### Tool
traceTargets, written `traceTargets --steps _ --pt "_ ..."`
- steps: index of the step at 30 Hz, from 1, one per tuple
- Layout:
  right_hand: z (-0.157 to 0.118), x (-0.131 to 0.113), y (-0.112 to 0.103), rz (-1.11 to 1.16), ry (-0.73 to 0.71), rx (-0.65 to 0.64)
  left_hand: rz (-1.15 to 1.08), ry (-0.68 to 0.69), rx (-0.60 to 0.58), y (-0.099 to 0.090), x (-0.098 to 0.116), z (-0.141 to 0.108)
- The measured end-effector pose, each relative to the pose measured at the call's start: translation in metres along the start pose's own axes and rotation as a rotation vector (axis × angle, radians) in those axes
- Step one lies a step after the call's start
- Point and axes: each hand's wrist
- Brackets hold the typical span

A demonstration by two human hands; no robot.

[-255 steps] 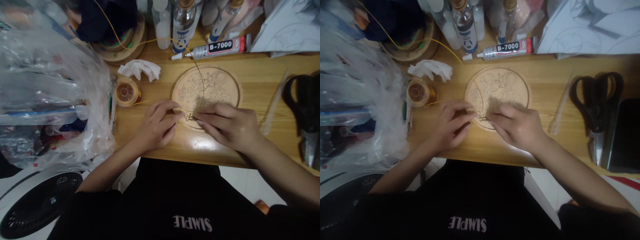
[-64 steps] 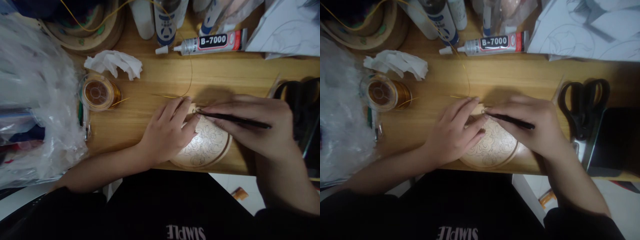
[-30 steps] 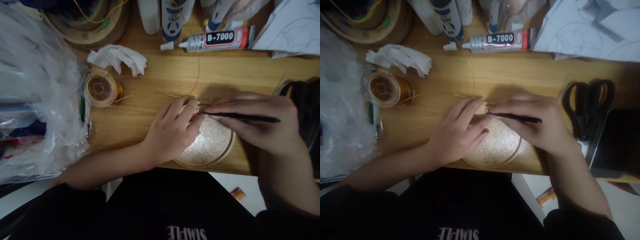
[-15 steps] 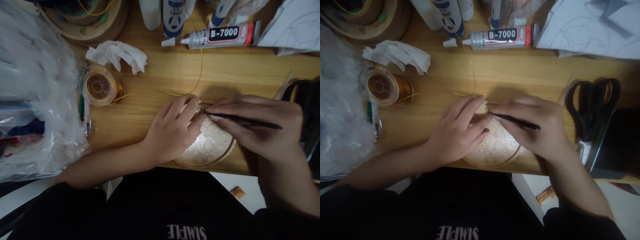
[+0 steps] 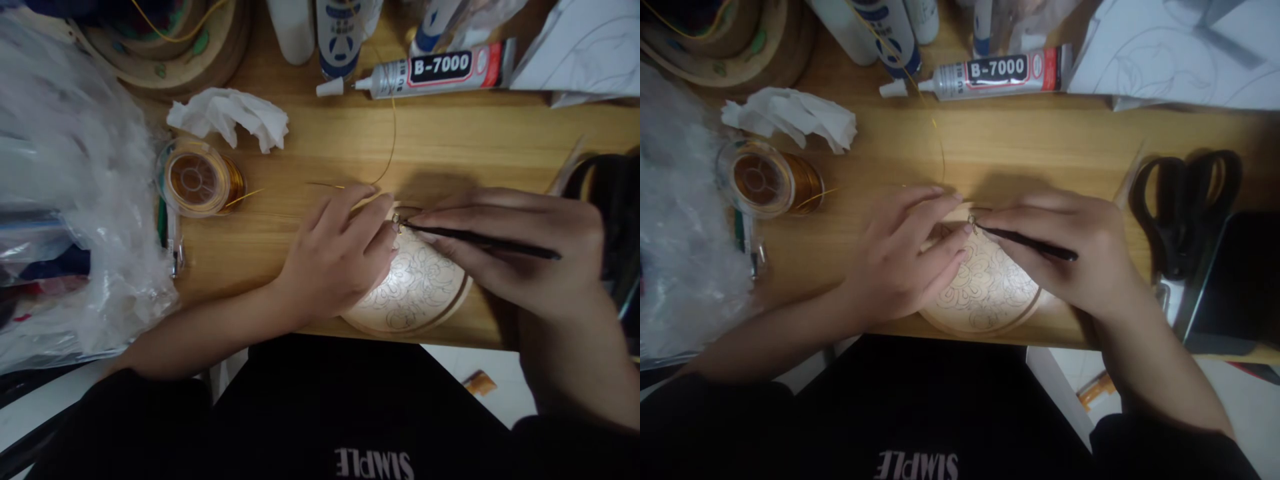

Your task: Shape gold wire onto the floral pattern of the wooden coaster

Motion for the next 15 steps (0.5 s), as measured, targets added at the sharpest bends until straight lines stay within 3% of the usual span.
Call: traceTargets --steps 15 --pt "0.0003 -0.0005 0.0035 0.003 0.017 0.045 -0.017 0.034 0.03 0.0078 0.0021 -0.0007"
Point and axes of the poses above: each hand's wrist, its own z-axis towards the middle knuckle, its own y-axis out of the palm, x = y × z, and after that the axes turned 5 degrees about z, right-handed
